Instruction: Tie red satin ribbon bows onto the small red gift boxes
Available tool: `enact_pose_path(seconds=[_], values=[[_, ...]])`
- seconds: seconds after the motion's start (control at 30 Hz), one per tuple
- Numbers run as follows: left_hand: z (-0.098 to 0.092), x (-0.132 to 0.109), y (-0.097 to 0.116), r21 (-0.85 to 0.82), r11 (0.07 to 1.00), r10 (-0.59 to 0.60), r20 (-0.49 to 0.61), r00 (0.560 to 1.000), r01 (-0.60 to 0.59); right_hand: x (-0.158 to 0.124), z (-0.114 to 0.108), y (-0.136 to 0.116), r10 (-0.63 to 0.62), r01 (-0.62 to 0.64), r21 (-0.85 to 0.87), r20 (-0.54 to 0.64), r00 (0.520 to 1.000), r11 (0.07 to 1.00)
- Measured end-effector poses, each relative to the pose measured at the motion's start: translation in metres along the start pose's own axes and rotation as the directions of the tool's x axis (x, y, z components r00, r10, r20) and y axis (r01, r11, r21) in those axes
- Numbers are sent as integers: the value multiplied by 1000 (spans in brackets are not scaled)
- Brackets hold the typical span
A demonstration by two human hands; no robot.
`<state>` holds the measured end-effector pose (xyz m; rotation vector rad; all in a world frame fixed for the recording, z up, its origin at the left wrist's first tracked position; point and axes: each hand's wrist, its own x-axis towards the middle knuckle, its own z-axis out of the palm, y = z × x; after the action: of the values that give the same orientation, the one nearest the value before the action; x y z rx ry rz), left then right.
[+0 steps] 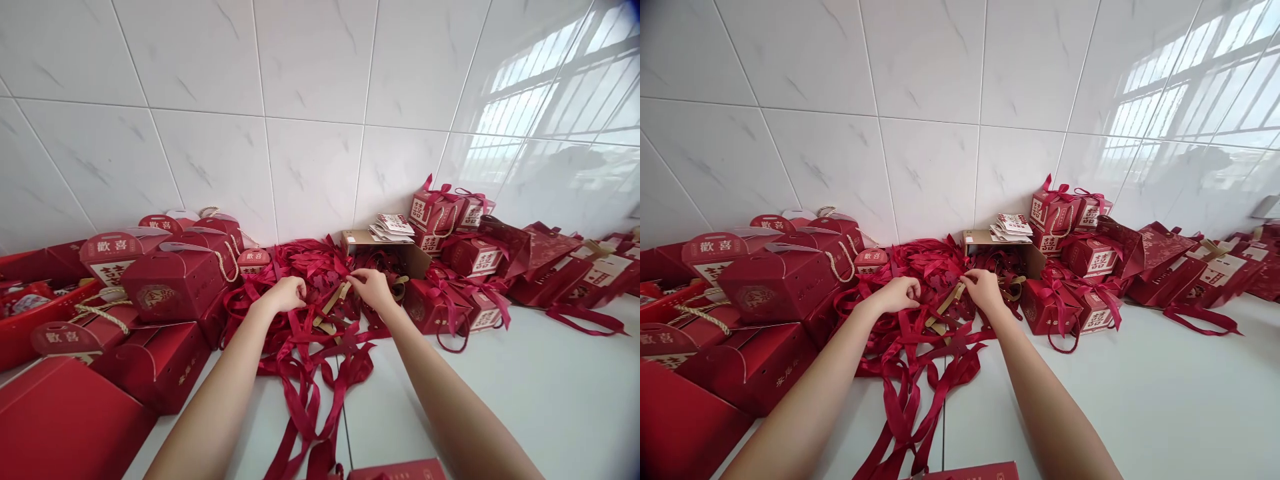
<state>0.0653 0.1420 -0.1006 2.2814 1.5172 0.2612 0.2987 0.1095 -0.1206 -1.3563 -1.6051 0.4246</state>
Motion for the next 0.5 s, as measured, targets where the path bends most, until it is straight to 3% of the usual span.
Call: enact_pose_path(seconds=[0.13,0.3,0.5], values=[[-24,-11,-3,-82,997,0,-171,985,-14,5,-16,-11,53,-50,116,-25,998,992],[-49,-26,0,-164,985,-6,-351,936,-55,-3,-31,-37,62,-86,272,94,994,958],[-69,-45,11,-283,955,-105,-598,795,-86,-14,-52,-65,94,-175,545,174,980,820]])
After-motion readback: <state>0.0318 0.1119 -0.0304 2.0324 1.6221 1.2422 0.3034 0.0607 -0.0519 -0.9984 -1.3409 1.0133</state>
